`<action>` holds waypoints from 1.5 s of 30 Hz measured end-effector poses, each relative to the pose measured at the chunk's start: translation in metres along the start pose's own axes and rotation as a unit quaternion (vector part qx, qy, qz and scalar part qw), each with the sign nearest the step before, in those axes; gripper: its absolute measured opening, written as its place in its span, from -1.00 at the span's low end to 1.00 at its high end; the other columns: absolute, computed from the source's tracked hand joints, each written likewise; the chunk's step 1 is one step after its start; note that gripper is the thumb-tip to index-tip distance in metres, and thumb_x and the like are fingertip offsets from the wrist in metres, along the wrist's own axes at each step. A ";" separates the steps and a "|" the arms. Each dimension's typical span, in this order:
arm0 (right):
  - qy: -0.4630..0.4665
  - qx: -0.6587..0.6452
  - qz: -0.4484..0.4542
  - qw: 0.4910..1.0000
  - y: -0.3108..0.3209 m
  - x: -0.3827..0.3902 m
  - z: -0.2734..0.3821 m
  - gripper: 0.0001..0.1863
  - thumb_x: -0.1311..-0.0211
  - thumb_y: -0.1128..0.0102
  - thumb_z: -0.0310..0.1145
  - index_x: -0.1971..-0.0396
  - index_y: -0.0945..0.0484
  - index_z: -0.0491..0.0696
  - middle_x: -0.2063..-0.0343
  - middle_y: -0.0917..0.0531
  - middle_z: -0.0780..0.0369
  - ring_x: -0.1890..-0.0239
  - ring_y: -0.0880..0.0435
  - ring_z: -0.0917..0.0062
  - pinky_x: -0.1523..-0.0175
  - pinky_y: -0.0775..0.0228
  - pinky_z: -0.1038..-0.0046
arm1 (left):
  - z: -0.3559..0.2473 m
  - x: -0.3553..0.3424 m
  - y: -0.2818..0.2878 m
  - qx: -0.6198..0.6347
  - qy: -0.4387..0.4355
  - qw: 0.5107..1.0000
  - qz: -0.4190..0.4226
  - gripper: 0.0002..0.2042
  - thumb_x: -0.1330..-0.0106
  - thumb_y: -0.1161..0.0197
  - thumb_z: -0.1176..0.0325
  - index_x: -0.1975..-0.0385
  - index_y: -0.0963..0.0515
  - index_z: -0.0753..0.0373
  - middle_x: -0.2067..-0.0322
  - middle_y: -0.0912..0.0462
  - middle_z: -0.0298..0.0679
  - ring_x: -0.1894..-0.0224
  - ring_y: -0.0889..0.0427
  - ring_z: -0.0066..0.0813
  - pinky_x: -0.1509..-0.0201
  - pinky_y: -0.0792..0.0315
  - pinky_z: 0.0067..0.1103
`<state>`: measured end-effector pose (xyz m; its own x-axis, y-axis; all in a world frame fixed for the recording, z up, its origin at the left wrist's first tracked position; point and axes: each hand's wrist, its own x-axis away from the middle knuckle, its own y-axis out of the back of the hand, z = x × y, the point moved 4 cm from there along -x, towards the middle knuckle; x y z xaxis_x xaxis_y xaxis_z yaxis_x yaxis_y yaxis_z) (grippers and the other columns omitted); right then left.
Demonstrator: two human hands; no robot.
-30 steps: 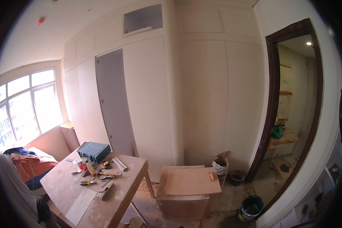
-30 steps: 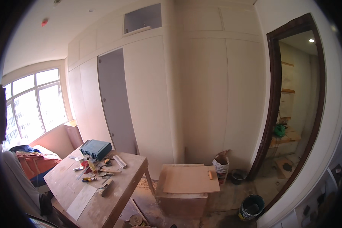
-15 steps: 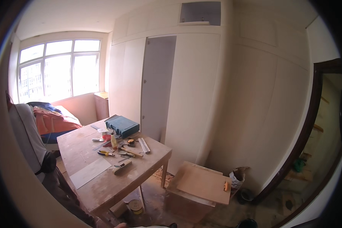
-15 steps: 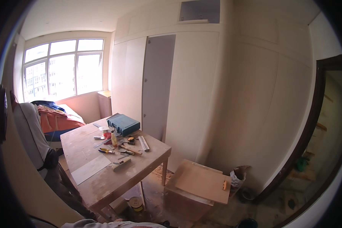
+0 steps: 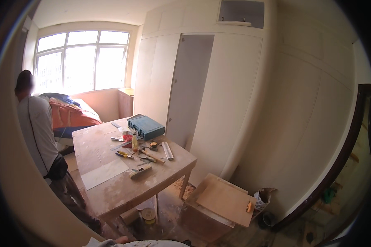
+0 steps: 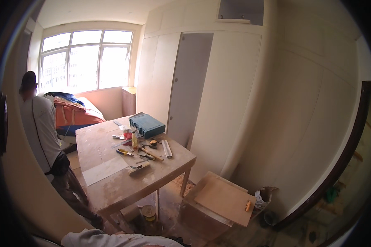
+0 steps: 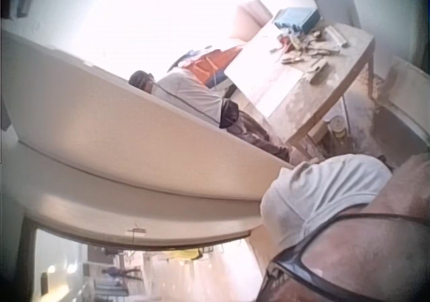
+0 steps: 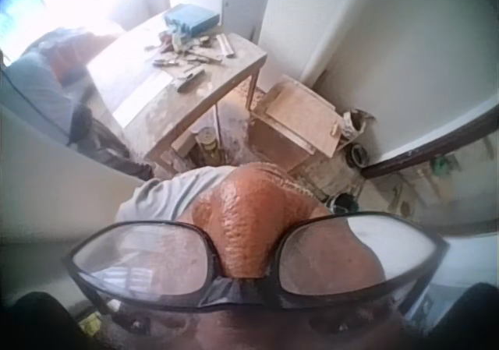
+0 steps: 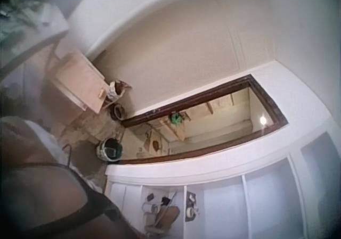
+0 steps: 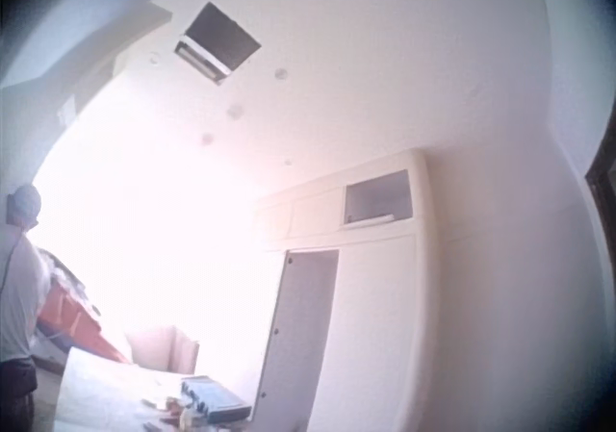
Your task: The person cuts a piece off a wooden board using a hand saw and then sands the edges of the board with a sanding block.
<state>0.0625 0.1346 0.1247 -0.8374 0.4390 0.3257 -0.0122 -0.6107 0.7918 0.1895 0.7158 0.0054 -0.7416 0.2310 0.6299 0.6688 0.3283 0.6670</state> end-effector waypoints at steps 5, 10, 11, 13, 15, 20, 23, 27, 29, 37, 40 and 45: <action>-0.043 0.001 0.028 0.999 -0.047 0.005 -0.066 -0.72 -0.37 -0.21 -0.17 0.38 -0.66 -0.08 0.44 -0.68 0.04 0.33 -0.70 0.26 0.16 -0.48 0.01 | -0.003 -0.007 -0.015 0.005 -0.009 1.000 0.021 -0.77 -0.34 -0.32 0.23 0.19 -0.70 0.26 0.29 -0.76 0.01 0.23 -0.74 0.03 0.15 -0.59 -0.24; -0.085 -0.025 0.037 0.995 -0.149 0.068 -0.162 -0.72 -0.37 -0.21 -0.17 0.39 -0.66 -0.08 0.45 -0.68 0.04 0.33 -0.69 0.27 0.17 -0.47 0.01 | -0.018 -0.022 -0.019 0.009 -0.069 0.996 0.047 -0.78 -0.33 -0.32 0.23 0.22 -0.71 0.25 0.30 -0.76 0.01 0.24 -0.74 0.02 0.17 -0.59 -0.24; -0.089 -0.029 0.026 0.995 -0.171 0.081 -0.177 -0.73 -0.37 -0.22 -0.18 0.39 -0.65 -0.08 0.45 -0.68 0.04 0.33 -0.69 0.28 0.17 -0.47 0.01 | -0.019 -0.024 -0.022 0.005 -0.080 0.995 0.059 -0.78 -0.33 -0.32 0.23 0.22 -0.71 0.25 0.30 -0.76 0.01 0.24 -0.74 0.02 0.17 -0.59 -0.24; -0.092 -0.041 -0.010 0.995 -0.206 0.105 -0.200 -0.73 -0.37 -0.22 -0.18 0.39 -0.65 -0.08 0.46 -0.67 0.04 0.33 -0.69 0.28 0.17 -0.47 0.00 | -0.014 -0.027 -0.033 -0.015 -0.090 0.991 0.093 -0.78 -0.33 -0.32 0.23 0.23 -0.71 0.25 0.31 -0.76 0.01 0.25 -0.74 0.02 0.18 -0.59 -0.24; -0.119 -0.064 -0.018 0.991 -0.228 0.124 -0.211 -0.73 -0.36 -0.22 -0.18 0.40 -0.65 -0.08 0.46 -0.67 0.04 0.33 -0.69 0.28 0.17 -0.47 0.00 | -0.002 -0.032 -0.042 -0.052 -0.095 0.987 0.122 -0.79 -0.33 -0.32 0.23 0.24 -0.72 0.25 0.31 -0.76 0.01 0.25 -0.74 0.02 0.18 -0.59 -0.24; -0.202 -0.121 -0.024 0.972 -0.236 0.173 -0.220 -0.72 -0.37 -0.14 -0.28 0.37 -0.65 -0.21 0.36 -0.72 -0.06 0.32 -0.72 0.11 0.18 -0.50 0.03 | -0.012 -0.068 -0.044 -0.153 -0.231 0.954 0.119 -0.79 -0.33 -0.32 0.24 0.26 -0.72 0.25 0.33 -0.76 0.00 0.27 -0.74 0.02 0.20 -0.59 -0.24; -0.167 0.020 0.098 0.981 -0.257 0.213 -0.232 -0.64 -0.38 -0.09 -0.19 0.22 -0.72 -0.19 0.20 -0.71 -0.17 0.13 -0.71 -0.12 0.02 -0.53 -0.03 | -0.071 -0.100 -0.033 -0.111 -0.273 0.947 0.130 -0.84 -0.29 -0.30 0.28 0.38 -0.69 0.24 0.40 -0.72 -0.01 0.30 -0.74 -0.04 0.23 -0.58 -0.28; -0.242 0.048 0.201 0.948 -0.314 0.264 -0.265 -0.62 -0.41 -0.05 -0.18 0.13 -0.74 -0.15 0.11 -0.73 -0.10 0.01 -0.71 -0.10 -0.09 -0.54 -0.01 | -0.187 -0.117 0.013 -0.116 -0.315 0.941 0.031 -0.80 -0.28 -0.25 0.26 0.40 -0.65 0.28 0.40 -0.69 0.05 0.26 -0.73 -0.04 0.18 -0.56 -0.31; -0.193 0.020 0.140 0.971 -0.325 0.268 -0.265 -0.61 -0.41 -0.04 -0.17 0.15 -0.73 -0.16 0.11 -0.73 -0.11 0.01 -0.71 -0.09 -0.09 -0.53 0.00 | -0.253 -0.127 0.030 -0.091 -0.296 0.951 0.021 -0.71 -0.37 -0.22 0.19 0.24 -0.65 0.34 0.28 -0.71 0.13 0.15 -0.70 0.10 0.08 -0.54 -0.21; -0.279 -0.139 0.080 0.947 -0.218 0.179 -0.212 -0.58 -0.42 -0.01 -0.12 0.11 -0.69 -0.16 0.11 -0.71 -0.12 0.00 -0.69 -0.08 -0.08 -0.49 0.03 | -0.484 -0.208 0.021 -0.004 -0.333 0.941 0.057 -0.55 -0.40 -0.27 0.19 -0.17 -0.56 0.37 -0.10 -0.62 0.21 -0.17 -0.57 0.20 -0.28 -0.43 -0.19; -0.327 -0.192 0.017 0.925 -0.168 0.124 -0.197 -0.57 -0.44 -0.03 -0.11 0.05 -0.66 -0.16 0.11 -0.70 -0.13 -0.02 -0.67 -0.09 -0.09 -0.49 0.05 | -0.539 -0.234 0.012 0.006 -0.353 0.935 0.047 -0.55 -0.40 -0.27 0.22 -0.20 -0.55 0.35 -0.13 -0.61 0.15 -0.23 -0.53 0.15 -0.34 -0.39 -0.21; -0.464 -0.251 0.010 0.850 -0.107 0.015 -0.188 -0.57 -0.49 -0.06 -0.08 0.04 -0.64 -0.17 0.15 -0.69 -0.16 0.00 -0.65 -0.10 -0.07 -0.50 0.09 | -0.593 -0.286 0.003 -0.049 -0.356 0.933 0.021 -0.51 -0.44 -0.25 0.25 -0.30 -0.46 0.31 -0.33 -0.38 0.19 -0.35 -0.39 0.20 -0.41 -0.32 -0.12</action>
<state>-0.0510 0.0828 -0.0526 -0.0524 0.6136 0.7878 -0.4288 -0.7263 0.5372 0.4346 0.1076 0.0632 -0.5373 0.8038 0.2555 0.6743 0.2274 0.7026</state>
